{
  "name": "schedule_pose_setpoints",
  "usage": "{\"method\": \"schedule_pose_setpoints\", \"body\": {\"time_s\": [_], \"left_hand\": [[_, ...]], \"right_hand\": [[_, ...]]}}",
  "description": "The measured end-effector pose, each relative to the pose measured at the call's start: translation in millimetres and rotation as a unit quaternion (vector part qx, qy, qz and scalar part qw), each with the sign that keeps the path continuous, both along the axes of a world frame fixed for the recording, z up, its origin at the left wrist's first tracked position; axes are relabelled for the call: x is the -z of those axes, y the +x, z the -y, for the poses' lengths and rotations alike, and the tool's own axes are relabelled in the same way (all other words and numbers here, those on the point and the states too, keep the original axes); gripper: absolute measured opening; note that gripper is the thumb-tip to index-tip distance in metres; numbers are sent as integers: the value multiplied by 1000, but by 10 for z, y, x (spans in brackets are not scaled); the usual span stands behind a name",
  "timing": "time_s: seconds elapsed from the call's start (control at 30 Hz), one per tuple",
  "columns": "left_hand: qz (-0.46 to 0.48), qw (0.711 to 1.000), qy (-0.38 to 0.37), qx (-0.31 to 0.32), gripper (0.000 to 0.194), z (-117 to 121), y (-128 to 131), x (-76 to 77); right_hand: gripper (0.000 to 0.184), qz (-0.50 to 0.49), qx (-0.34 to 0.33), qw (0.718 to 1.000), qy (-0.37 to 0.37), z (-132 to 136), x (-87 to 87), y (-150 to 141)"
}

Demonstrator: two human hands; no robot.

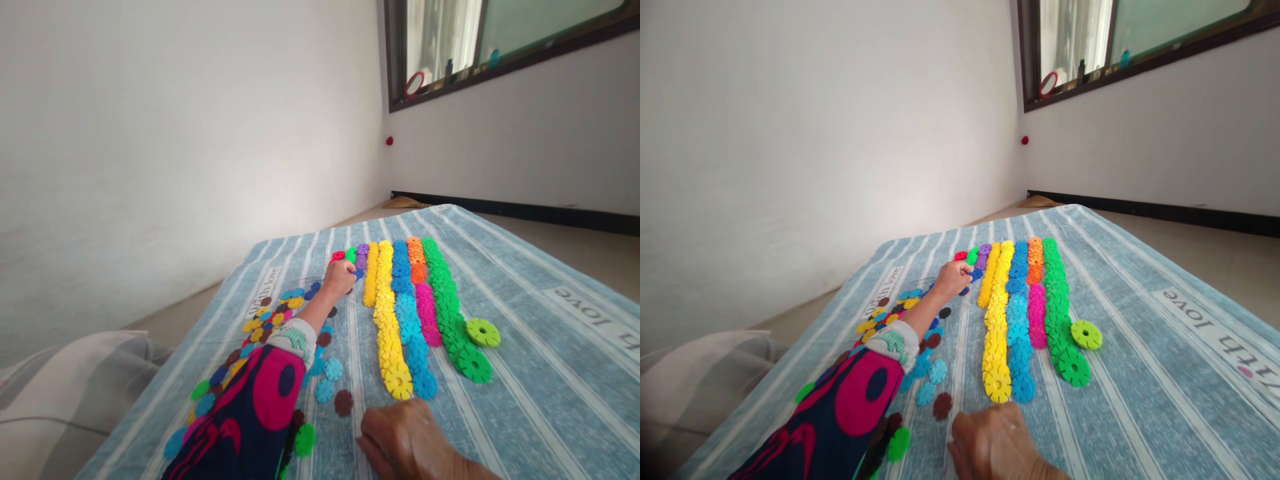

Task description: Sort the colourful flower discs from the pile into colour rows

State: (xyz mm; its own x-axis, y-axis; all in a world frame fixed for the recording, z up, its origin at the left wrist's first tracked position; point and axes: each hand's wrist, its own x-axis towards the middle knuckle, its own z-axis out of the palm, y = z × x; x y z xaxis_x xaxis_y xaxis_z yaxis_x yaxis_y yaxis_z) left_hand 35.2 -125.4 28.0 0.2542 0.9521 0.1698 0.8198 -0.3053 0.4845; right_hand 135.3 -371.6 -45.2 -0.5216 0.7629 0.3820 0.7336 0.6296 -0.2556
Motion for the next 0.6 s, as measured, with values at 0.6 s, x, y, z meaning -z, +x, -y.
{"method": "schedule_pose_setpoints", "body": {"time_s": [0.6], "left_hand": [[-40,996,80,16,27,-164,-136,37]], "right_hand": [[16,-1,-11,1000,27,-33,-6,-13]]}}
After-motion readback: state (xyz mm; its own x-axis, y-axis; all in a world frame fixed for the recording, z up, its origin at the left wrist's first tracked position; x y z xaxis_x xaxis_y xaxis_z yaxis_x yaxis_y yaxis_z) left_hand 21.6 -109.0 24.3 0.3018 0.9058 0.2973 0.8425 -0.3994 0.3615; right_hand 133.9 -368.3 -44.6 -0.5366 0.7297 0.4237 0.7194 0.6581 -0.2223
